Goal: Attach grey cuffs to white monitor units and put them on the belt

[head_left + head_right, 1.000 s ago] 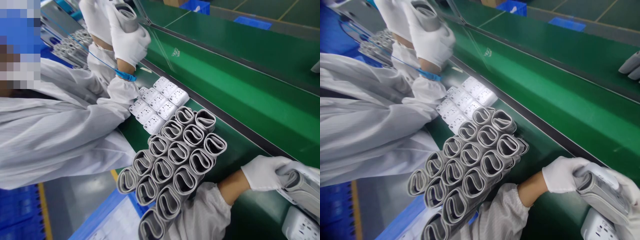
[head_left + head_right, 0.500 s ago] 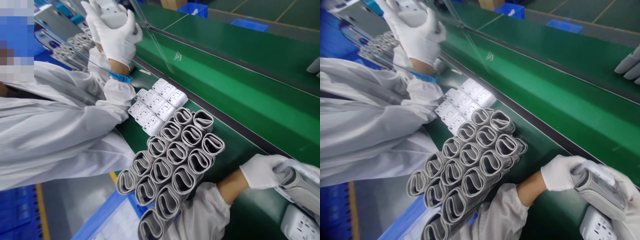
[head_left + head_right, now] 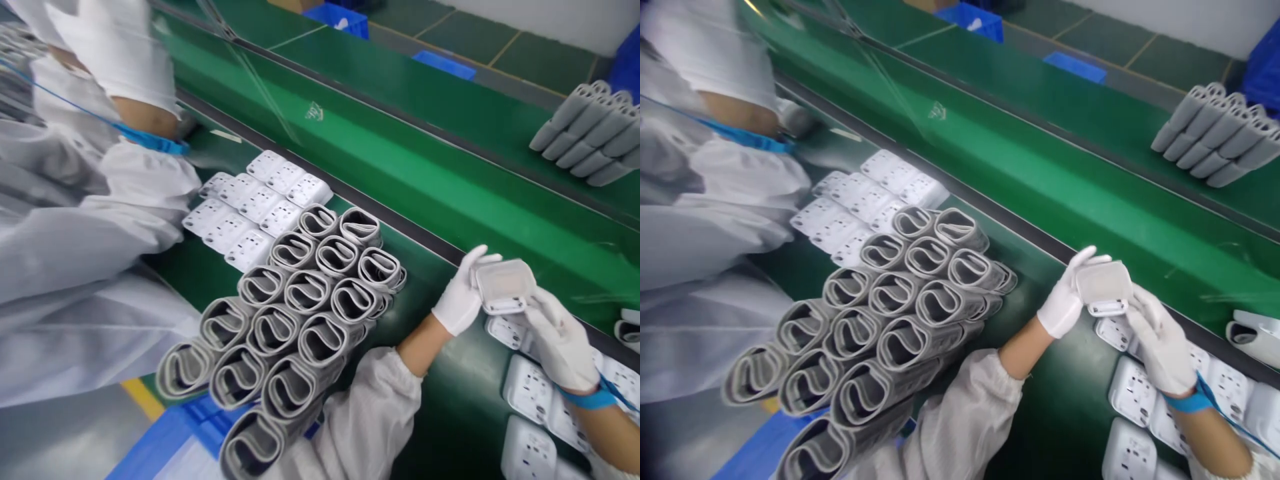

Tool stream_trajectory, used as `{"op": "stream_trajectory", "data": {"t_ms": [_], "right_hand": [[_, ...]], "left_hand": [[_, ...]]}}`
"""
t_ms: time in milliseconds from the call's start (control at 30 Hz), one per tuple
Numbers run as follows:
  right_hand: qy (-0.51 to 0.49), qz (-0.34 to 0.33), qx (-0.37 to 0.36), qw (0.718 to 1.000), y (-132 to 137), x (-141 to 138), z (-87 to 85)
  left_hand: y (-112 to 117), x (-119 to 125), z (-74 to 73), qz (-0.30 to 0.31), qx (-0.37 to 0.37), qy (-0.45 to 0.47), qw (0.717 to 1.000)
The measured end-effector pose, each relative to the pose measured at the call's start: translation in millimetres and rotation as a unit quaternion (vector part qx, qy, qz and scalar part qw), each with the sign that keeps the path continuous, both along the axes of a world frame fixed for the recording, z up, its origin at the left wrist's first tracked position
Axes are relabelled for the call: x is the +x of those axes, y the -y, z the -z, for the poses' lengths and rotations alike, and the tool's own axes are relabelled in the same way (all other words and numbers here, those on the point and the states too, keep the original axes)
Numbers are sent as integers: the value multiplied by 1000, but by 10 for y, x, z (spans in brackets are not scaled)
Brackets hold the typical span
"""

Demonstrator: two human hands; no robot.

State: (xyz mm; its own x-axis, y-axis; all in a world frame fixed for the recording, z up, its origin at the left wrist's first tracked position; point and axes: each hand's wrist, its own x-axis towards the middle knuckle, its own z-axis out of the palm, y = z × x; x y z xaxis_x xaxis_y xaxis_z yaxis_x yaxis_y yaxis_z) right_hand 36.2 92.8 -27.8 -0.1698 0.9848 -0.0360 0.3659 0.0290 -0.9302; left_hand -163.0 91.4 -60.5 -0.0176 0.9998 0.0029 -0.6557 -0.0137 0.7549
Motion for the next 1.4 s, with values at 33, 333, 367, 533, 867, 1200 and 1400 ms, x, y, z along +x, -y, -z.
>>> {"op": "stream_trajectory", "data": {"t_ms": [33,333,367,533,867,1200,1400], "right_hand": [[-11,1,-14,1000,-15,-19,3],[-158,10,-99,982,-208,-72,5],[-164,-4,-98,982,-221,-65,1],[-210,-66,-156,963,-207,-51,-49],[-187,70,-12,980,-369,82,-113],[99,165,199,961,-782,609,52],[137,154,164,965,-850,687,234]], "left_hand": [[20,-16,-16,-4,19,-37,999],[75,-59,-211,57,146,-254,954],[77,-54,-232,69,141,-238,958],[95,-34,-286,36,113,-237,964],[18,-48,-85,42,152,-397,904],[58,-25,-76,140,214,-649,717],[52,-41,-73,168,253,-664,683]]}}
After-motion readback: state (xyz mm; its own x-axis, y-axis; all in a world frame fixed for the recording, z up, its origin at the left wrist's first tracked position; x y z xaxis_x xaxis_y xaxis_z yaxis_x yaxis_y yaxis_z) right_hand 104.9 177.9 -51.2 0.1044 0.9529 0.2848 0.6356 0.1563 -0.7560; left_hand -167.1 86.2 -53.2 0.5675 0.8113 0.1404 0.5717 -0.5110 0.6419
